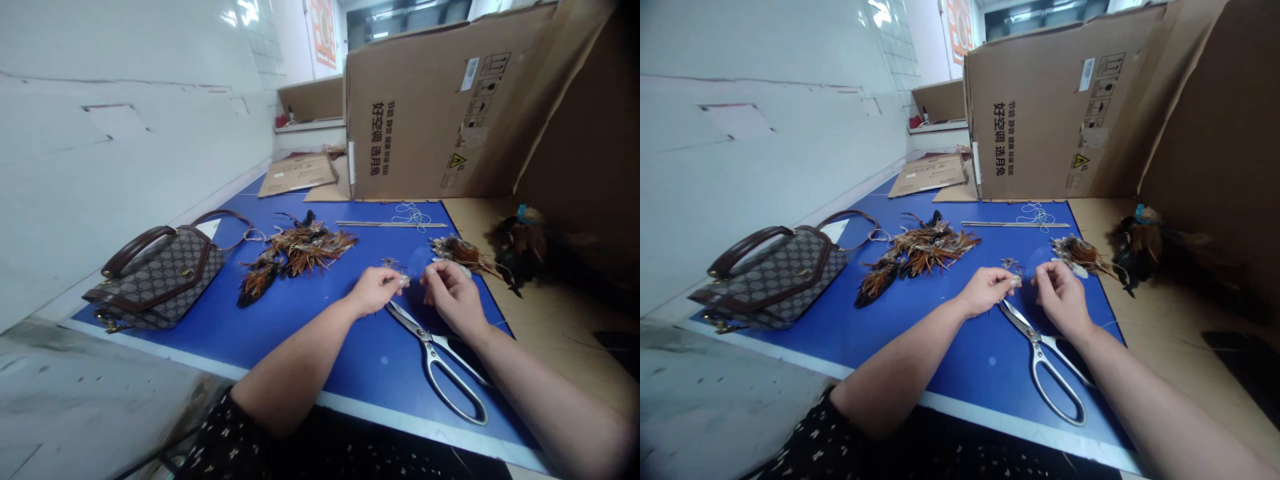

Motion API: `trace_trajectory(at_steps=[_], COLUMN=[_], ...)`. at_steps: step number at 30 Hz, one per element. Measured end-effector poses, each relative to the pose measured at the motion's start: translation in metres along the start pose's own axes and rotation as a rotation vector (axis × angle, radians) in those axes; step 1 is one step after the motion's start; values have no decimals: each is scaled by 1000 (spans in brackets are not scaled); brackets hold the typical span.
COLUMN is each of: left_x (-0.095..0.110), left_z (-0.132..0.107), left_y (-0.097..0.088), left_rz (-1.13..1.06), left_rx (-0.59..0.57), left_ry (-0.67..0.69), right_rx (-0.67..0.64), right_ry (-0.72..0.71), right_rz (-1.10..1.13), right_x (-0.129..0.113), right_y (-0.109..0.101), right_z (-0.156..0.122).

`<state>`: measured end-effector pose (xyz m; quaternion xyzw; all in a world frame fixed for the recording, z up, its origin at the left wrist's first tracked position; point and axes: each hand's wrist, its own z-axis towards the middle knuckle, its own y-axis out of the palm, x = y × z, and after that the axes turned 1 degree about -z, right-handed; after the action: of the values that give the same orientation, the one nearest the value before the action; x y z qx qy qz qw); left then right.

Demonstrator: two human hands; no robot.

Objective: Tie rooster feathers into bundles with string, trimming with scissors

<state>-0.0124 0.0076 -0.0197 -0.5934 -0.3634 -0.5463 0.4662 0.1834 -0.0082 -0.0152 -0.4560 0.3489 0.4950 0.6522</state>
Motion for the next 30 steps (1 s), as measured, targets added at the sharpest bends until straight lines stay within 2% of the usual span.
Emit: trace_trajectory(at_steps=[4,10,14,20,25,30], left_x=[-2,-3,-4,-4,-3,-5], left_z=[0,2,3,2,2,3], left_y=[1,3,3,3,2,1], left_rz=[-59,-284,-432,-443,-476,-449], left_rx=[0,-9,-20,-39,-38,-61], left_ry=[-16,-53,-56,-36,-44,-27], right_rx=[-26,-118,-148,-199,-142,-208], right_ry=[-39,-346,-455,-508,-545,-536], right_rz=[-99,-199,-201,-209,-225,-223], right_x=[-2,0,1,2,5,2], right_y=[-1,2,1,1,2,3], right_z=[-1,-4,-3,-1,-2,-3])
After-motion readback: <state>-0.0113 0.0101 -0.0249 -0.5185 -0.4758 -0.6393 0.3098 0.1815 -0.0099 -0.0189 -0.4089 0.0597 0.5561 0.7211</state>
